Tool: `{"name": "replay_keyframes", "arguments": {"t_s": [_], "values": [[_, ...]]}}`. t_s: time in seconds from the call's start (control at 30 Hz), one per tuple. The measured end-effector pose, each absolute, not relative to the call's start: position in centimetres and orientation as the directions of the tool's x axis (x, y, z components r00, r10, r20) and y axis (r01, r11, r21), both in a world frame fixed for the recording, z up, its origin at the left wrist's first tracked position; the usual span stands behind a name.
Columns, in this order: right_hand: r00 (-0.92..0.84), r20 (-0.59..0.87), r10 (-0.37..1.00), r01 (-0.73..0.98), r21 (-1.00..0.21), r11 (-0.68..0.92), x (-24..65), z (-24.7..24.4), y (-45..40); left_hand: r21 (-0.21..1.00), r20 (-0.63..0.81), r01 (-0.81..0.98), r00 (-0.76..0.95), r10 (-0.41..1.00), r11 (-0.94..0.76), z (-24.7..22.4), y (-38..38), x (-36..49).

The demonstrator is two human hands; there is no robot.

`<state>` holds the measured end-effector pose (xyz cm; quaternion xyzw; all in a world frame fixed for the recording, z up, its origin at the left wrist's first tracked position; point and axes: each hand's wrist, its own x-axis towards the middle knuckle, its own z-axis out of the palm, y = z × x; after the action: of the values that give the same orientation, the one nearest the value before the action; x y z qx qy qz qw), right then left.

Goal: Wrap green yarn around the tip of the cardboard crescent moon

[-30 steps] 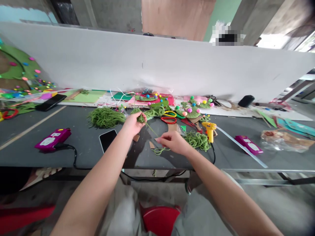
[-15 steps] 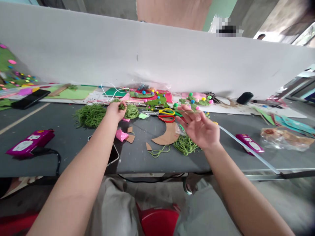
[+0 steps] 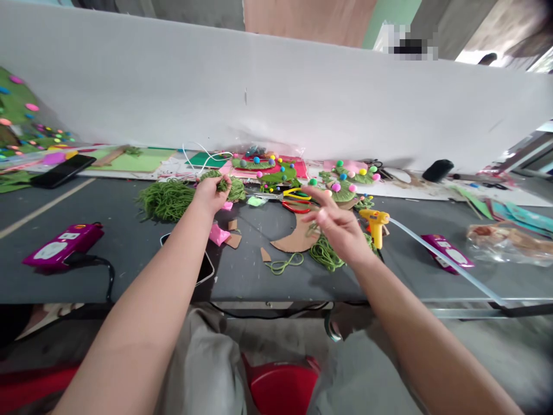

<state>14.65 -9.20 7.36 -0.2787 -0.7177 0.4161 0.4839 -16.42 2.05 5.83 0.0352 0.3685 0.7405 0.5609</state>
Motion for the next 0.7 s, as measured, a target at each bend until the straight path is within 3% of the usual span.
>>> {"name": "replay_keyframes", "arguments": {"t_s": [0.07,0.13,0.2,0.27,0.37,0.43,0.5,0.57,0.63,0.7], "values": [[-0.269,0.461,0.846,-0.246,-0.882,0.402,14.1,8.4,-8.9,0.583,-0.37,-0.808,-0.351,0.86,-0.079,5.8,1.8,-16.0],[-0.228,0.384,0.895,-0.269,-0.908,0.321,13.6,9.0,-8.3,0.581,-0.378,-0.812,-0.334,0.863,-0.059,5.7,1.7,-15.7],[-0.206,0.319,0.925,-0.047,-0.947,0.316,13.3,8.7,-7.5,0.578,-0.377,-0.814,-0.32,0.869,-0.049,5.7,1.7,-15.5],[-0.201,0.265,0.943,0.278,-0.908,0.315,13.1,7.8,-6.9,0.578,-0.366,-0.815,-0.315,0.876,-0.051,5.6,1.6,-15.5],[-0.249,0.106,0.963,0.708,-0.659,0.255,13.0,6.0,-6.4,0.581,-0.338,-0.811,-0.317,0.886,-0.069,5.5,1.6,-15.5],[-0.323,0.057,0.945,0.792,-0.53,0.303,13.0,5.4,-6.3,0.583,-0.326,-0.809,-0.315,0.891,-0.073,5.3,1.5,-15.5],[-0.424,0.196,0.884,0.624,-0.644,0.442,12.9,5.4,-6.4,0.583,-0.326,-0.81,-0.307,0.894,-0.065,5.1,1.5,-15.4],[-0.421,0.392,0.818,0.281,-0.801,0.529,12.7,6.0,-6.7,0.581,-0.336,-0.813,-0.297,0.894,-0.052,4.9,1.3,-15.2],[-0.349,0.466,0.813,-0.075,-0.878,0.472,12.5,6.9,-7.1,0.575,-0.349,-0.817,-0.29,0.891,-0.041,4.8,1.2,-15.0],[-0.321,0.408,0.855,-0.308,-0.898,0.313,12.2,7.9,-7.5,0.568,-0.353,-0.822,-0.285,0.891,-0.038,4.9,1.0,-14.8]]}}
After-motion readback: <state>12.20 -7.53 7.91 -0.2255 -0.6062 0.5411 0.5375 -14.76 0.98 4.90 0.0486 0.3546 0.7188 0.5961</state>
